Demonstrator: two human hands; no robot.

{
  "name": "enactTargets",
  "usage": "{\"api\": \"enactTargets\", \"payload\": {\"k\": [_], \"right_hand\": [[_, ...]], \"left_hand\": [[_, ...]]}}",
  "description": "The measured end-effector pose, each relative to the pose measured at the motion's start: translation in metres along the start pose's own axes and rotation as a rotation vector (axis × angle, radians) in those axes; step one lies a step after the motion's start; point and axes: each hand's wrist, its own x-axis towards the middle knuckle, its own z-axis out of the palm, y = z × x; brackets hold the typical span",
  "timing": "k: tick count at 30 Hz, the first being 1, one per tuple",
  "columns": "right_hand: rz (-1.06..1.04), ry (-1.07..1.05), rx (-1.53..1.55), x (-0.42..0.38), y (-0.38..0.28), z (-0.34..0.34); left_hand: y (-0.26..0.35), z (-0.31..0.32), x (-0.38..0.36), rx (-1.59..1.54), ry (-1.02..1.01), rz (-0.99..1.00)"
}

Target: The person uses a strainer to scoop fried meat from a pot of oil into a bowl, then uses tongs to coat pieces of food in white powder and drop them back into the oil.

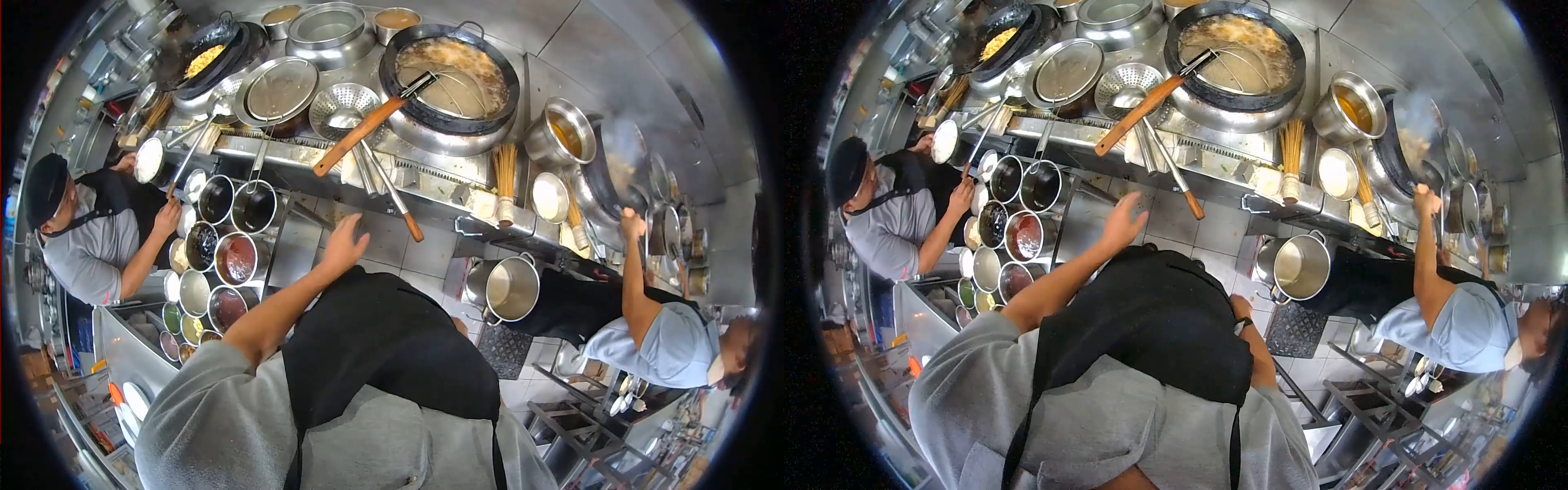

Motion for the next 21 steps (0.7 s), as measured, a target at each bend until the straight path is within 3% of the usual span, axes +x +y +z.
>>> {"api": "enactTargets", "payload": {"k": [1, 3, 5, 6, 10, 11, 14, 17, 20, 21], "right_hand": [[0.071, 0.015, -0.019, 0.011, -0.008, -0.004], [0.192, -0.101, 0.325, 0.009, -0.069, -0.098], [0.094, -0.163, 0.459, 0.029, -0.104, -0.141], [0.553, -0.054, 1.156, 0.028, -0.139, -0.160], [0.394, -0.060, 1.455, 0.071, -0.215, -0.225], [0.333, -0.006, 1.460, 0.075, -0.243, -0.246], [0.235, 0.075, 1.418, 0.105, -0.289, -0.268], [0.199, -0.019, 1.242, 0.116, -0.305, -0.271], [0.171, 0.019, 1.465, 0.098, -0.302, -0.260], [0.217, 0.040, 1.357, 0.087, -0.294, -0.262]], "left_hand": [[0.013, -0.002, 0.017, -0.007, 0.027, 0.104], [0.036, -0.006, 0.045, 0.121, -0.006, 0.182], [0.039, -0.009, 0.069, 0.329, -0.073, 0.297], [0.035, -0.005, 0.081, 0.397, -0.121, 0.334], [0.005, 0.003, 0.118, 0.527, -0.237, 0.559], [-0.019, 0.013, 0.128, 0.566, -0.185, 0.659], [-0.017, 0.006, 0.136, 0.428, -0.206, 0.687], [-0.008, 0.006, 0.143, 0.311, -0.191, 0.621], [0.001, 0.021, 0.167, 0.238, -0.187, 0.615], [0.007, 0.024, 0.175, 0.307, -0.253, 0.604]]}}
